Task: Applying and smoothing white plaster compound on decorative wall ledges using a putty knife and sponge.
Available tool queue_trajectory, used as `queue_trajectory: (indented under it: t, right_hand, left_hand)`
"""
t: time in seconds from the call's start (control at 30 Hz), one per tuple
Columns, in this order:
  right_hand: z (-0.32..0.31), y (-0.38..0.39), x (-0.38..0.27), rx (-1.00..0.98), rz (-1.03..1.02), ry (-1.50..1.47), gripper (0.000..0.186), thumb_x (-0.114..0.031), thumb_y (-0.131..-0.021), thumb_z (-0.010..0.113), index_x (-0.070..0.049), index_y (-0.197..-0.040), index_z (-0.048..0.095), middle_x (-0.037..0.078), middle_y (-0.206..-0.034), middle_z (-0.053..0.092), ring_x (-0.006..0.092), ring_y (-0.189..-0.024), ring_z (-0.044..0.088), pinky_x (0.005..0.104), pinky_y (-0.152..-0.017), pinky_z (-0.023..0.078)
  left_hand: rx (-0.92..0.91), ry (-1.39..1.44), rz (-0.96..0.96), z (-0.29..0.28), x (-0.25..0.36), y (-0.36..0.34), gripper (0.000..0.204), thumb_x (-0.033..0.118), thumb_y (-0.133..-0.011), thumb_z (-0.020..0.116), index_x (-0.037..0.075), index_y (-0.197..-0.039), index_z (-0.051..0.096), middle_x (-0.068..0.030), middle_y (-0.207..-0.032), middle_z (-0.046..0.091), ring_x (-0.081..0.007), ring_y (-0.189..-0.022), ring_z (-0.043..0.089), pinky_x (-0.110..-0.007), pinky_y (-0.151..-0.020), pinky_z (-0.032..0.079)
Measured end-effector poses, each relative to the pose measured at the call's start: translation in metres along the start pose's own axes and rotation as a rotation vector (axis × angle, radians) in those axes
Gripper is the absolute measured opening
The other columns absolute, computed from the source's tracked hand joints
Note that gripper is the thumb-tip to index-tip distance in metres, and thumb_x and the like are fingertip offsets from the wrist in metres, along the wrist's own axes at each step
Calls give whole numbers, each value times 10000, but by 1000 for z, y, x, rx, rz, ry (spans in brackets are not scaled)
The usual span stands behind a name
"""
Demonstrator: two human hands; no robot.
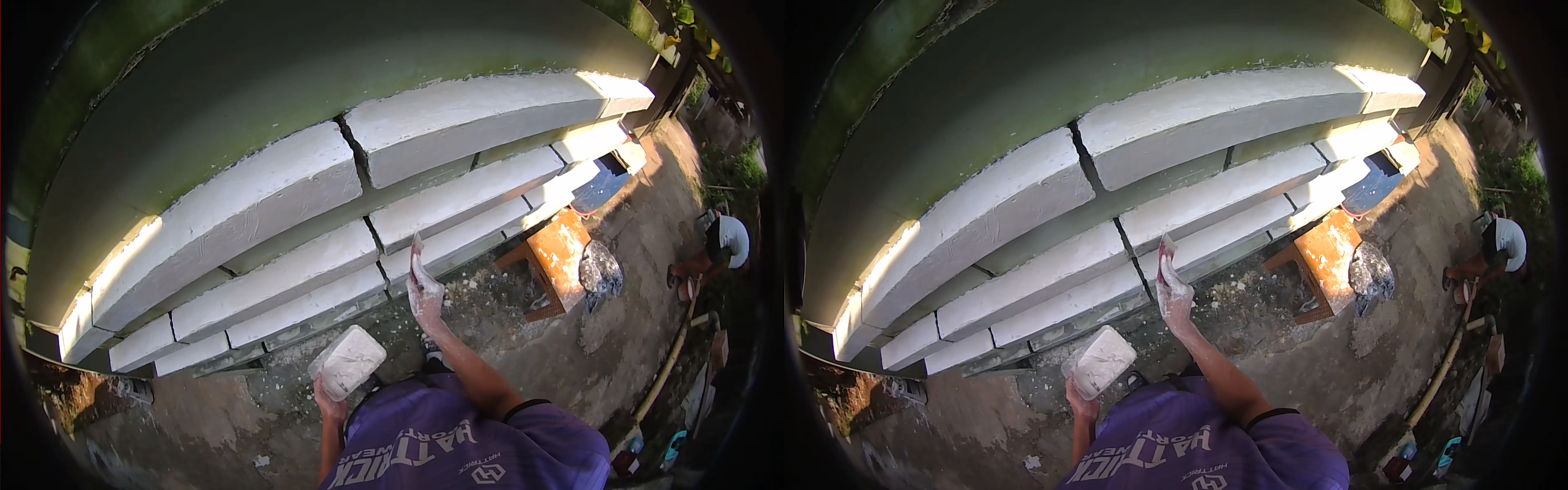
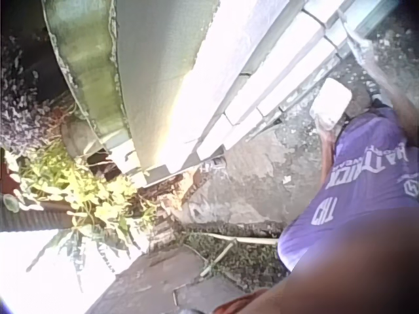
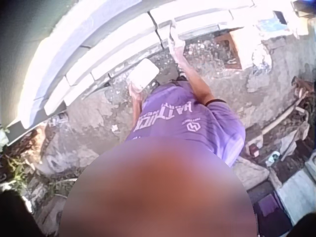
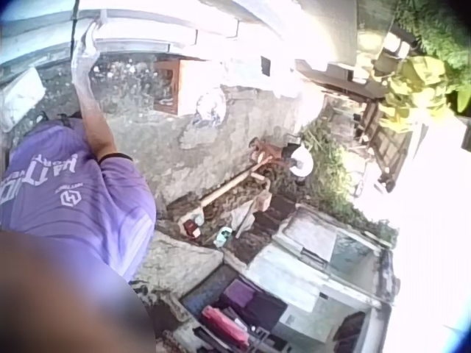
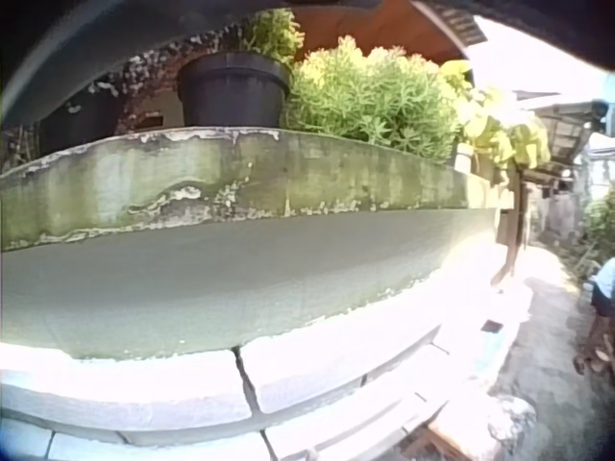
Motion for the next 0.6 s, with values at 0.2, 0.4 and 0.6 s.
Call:
queue_trajectory:
  t: [0.2, 0.4, 0.6]
  right_hand:
    - [-22, 26, 5, -5, 89, 31, 399, 44, -869, 562, -15, -1263, 585, 131, -904, 696, 106, -749, 625, 251, -676, 500]
    - [-65, -45, 116, 555, 549, -189, 293, 33, -867, 603, 19, -1159, 625, 50, -922, 669, 114, -759, 589, 265, -696, 493]
    - [-47, -70, 176, 661, 710, -885, 302, 30, -855, 631, -47, -1144, 590, 60, -1000, 641, 177, -840, 628, 319, -744, 546]
  left_hand:
    - [16, 16, -14, -2, 5, -4, 542, 458, -917, 465, 72, -1296, 495, -86, -1225, 579, -251, -1120, 575, -410, -939, 470]
    - [-16, 36, 6, -10, 6, -5, 534, 467, -919, 453, 83, -1286, 507, -77, -1230, 581, -246, -1116, 578, -410, -937, 470]
    - [29, 27, -7, -18, 2, -7, 544, 458, -938, 414, 68, -1310, 490, -89, -1264, 569, -256, -1147, 564, -416, -959, 459]
Point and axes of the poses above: each hand's wrist, its own y-axis away from the middle knuckle, its own z-axis out of the palm, x = y × z, the point moved 1 cm from there along -y, towards the middle knuckle
